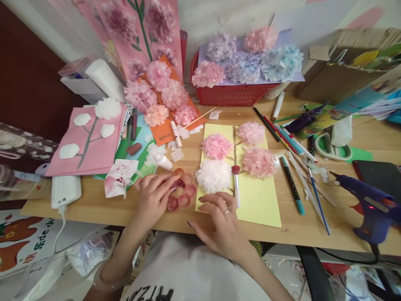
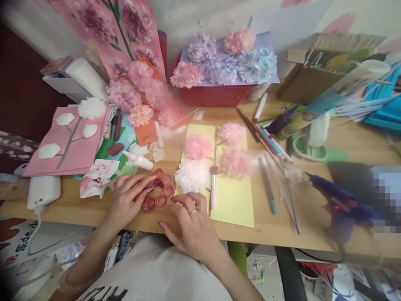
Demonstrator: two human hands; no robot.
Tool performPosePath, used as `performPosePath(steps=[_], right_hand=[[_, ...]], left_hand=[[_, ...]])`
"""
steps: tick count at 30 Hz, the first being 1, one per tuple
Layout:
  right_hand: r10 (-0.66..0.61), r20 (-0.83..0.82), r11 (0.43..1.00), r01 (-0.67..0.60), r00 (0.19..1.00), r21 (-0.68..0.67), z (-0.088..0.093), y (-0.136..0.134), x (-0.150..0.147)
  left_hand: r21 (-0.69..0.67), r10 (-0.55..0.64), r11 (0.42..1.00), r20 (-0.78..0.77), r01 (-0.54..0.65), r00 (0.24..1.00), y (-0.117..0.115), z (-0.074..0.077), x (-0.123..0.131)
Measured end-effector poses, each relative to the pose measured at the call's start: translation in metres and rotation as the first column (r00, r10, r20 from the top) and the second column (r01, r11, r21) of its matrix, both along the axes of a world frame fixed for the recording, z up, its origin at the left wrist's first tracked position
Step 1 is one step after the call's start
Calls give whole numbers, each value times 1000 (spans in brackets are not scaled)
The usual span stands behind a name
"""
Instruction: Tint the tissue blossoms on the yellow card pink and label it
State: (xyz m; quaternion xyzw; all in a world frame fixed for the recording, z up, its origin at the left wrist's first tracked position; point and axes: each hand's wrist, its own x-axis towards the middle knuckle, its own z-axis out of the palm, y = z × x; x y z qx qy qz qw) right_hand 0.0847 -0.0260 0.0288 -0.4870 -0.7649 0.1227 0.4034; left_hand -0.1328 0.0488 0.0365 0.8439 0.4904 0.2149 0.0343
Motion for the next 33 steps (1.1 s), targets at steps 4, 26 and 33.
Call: performPosePath(steps=[4,26,33], right_hand=[[83,80,997,-83,993,4,-8,3,-8],[82,138,992,-67,987,-110,-11,6,-8],[86,145,991,-70,986,-110,-11,6,-8]], left_hand=[[-20,35,999,-4,-36,999,-1,2,2],[-93,92,992,32,-89,995,4,7,-1],[-121,176,981,216,-152,960,1,13,-4]])
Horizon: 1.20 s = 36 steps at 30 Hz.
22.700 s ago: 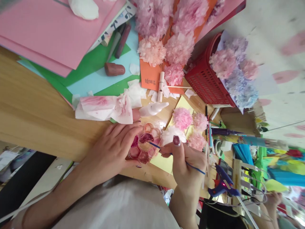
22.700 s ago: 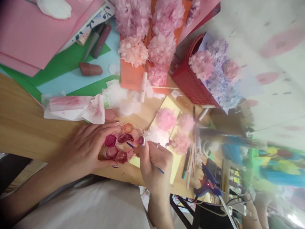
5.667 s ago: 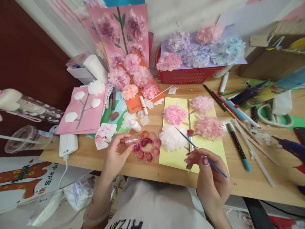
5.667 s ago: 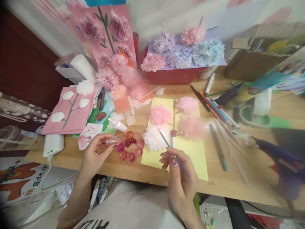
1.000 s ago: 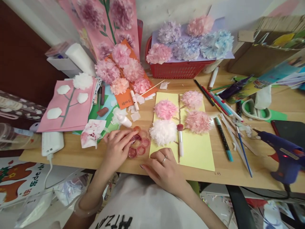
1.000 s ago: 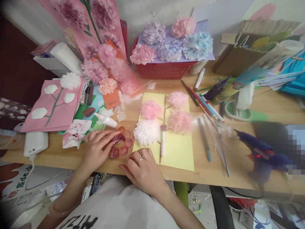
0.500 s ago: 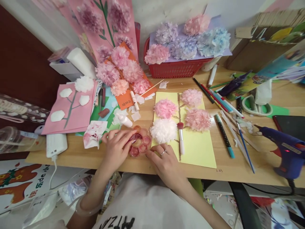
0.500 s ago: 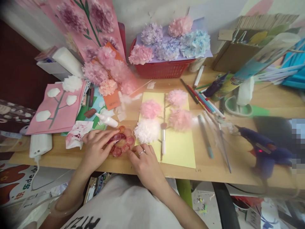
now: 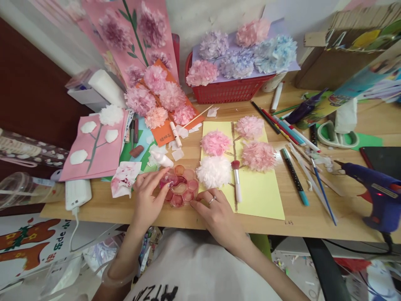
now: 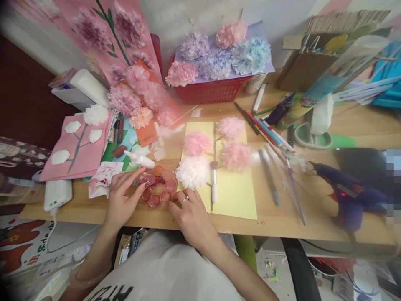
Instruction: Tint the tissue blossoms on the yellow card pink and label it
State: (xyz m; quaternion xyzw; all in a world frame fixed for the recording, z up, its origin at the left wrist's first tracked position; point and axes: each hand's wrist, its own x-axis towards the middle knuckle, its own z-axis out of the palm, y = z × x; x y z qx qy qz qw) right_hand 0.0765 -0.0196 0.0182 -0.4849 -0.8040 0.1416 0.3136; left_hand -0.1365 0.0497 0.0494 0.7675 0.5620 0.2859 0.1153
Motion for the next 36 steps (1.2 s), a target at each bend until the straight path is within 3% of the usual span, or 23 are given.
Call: performPosePath(steps=[4,7,10,14,17,19,21,23,29,32,36], right_hand=[[5,-1,1000,-5,1000,14,0,-1,1],[18,-4,999,-18,1000,39,-1,-1,2],[15,-41,997,-12,999,72,-1,0,2],[-3,-159,992,23,987,126,3,-1,4],[-101,-251,970,152,963,192,7,-6,13],[-306,-279,904,370,910,213,8,-10,24],[-527,-229,804,567,819,178,8,-12,35],[-630,-111,759,640,768,123,5,-14,42],[-613,179,789,610,770,77,-5,-14,44],[-599,156,795,606,785,2,0,-16,47],[-559,70,822,563,826,-87,14,-22,53]], left_hand=[[-48,76,996,151,-69,986,-6,-1,3],[-141,162,983,336,-120,928,-7,-3,3],[-257,245,959,542,-119,804,-4,-3,2],[-356,296,934,726,-30,620,-2,6,-2],[-376,306,926,801,34,514,-5,13,-5],[-377,309,924,839,69,448,-8,15,-5],[-377,314,921,870,101,380,-10,15,-4],[-383,326,913,891,139,317,-11,13,-3],[-376,345,885,925,273,156,-7,10,1],[-364,338,881,931,302,136,-4,10,4],[-402,338,862,910,308,242,-1,10,15]])
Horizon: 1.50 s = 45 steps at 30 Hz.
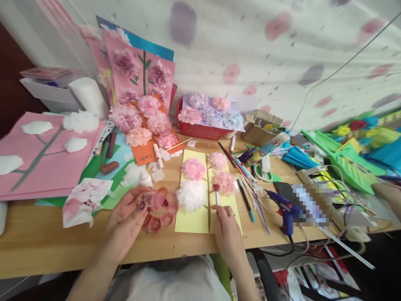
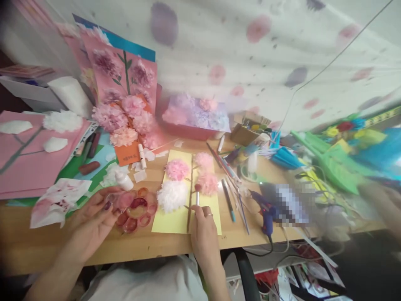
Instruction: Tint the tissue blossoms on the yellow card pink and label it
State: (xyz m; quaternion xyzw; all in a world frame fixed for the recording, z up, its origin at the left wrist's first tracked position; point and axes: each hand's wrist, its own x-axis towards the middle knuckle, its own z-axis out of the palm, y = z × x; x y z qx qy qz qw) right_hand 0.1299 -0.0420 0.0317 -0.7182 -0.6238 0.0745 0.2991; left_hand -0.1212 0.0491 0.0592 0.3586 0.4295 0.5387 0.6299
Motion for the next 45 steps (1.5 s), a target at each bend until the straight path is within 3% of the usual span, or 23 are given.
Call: performPosePath(steps=[3,6,9,11,14,17,22,26,31,35,39,43,45], right_hand=[[46,-139,996,-33,989,88,5,-7,3],[34,-174,983,-1,984,185,0,-12,4],[-24,-165,964,66,986,257,-10,-12,5],[-44,-183,961,92,982,260,-16,-12,6],[-56,-241,967,112,969,228,-20,-12,7],[-42,-295,971,108,955,213,-20,-13,10],[-12,-357,971,96,934,219,-20,-13,13],[-6,-389,976,91,921,199,-21,-13,15],[48,-410,973,50,911,226,-22,-15,18],[63,-423,969,46,904,243,-23,-14,20],[58,-432,971,50,900,236,-24,-14,20],[46,-434,971,62,900,231,-24,-15,20],[45,-434,971,63,900,232,-24,-14,20]], left_hand=[[50,-36,998,-89,41,995,3,3,14],[256,-53,957,-310,137,949,7,11,32],[503,63,785,-645,362,761,13,17,53],[526,174,656,-803,542,569,19,16,66],[456,218,615,-883,644,417,26,9,78],[447,275,633,-893,632,356,29,7,80],[447,322,637,-894,628,311,27,8,77],[492,393,685,-870,537,296,17,0,68],[556,480,698,-831,451,282,5,-3,57],[535,469,664,-842,522,267,2,1,60],[619,556,613,-779,490,290,2,3,67],[579,523,546,-800,606,293,7,3,74],[611,555,529,-774,590,304,10,5,77]])
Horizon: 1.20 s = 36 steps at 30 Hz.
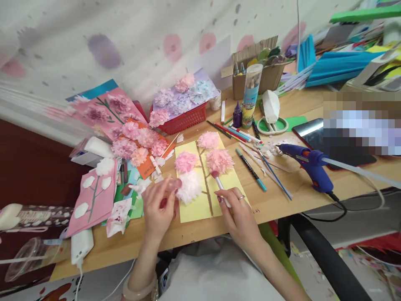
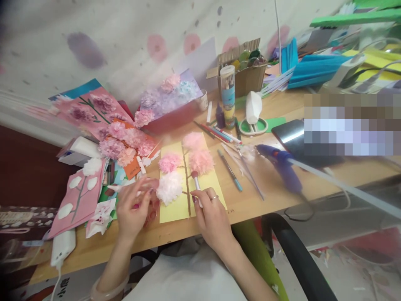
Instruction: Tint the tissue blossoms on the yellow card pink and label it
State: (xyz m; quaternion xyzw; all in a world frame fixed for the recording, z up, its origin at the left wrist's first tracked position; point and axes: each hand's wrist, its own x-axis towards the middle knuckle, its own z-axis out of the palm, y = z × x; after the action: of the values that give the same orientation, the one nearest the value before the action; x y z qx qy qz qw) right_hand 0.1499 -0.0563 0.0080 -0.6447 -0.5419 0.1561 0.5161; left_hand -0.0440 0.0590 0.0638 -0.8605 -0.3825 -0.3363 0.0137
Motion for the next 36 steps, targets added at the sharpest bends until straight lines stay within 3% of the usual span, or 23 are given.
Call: performPosePath(steps=[12,15,19,23,26,32,36], right_hand=[[9,-5,999,-9,1000,-31,1,-1,-1],[15,-17,999,-16,1000,-33,2,0,-1],[10,-26,999,-11,1000,-42,4,0,0],[13,-32,999,-14,999,-48,5,0,0],[18,-27,999,-20,999,-50,6,0,1],[33,-28,998,-34,999,-47,5,-2,2],[22,-70,1000,-23,997,-8,3,-2,1]], left_hand=[[-4,-164,986,-108,165,980,6,2,14],[34,-148,988,-56,150,987,9,2,13],[-28,-158,987,-69,157,985,12,0,15],[-65,-61,996,6,62,998,15,-1,15],[-177,-64,982,-22,60,998,20,0,15],[-363,51,932,88,-16,995,31,0,14],[-453,263,882,242,-131,934,28,-7,8]])
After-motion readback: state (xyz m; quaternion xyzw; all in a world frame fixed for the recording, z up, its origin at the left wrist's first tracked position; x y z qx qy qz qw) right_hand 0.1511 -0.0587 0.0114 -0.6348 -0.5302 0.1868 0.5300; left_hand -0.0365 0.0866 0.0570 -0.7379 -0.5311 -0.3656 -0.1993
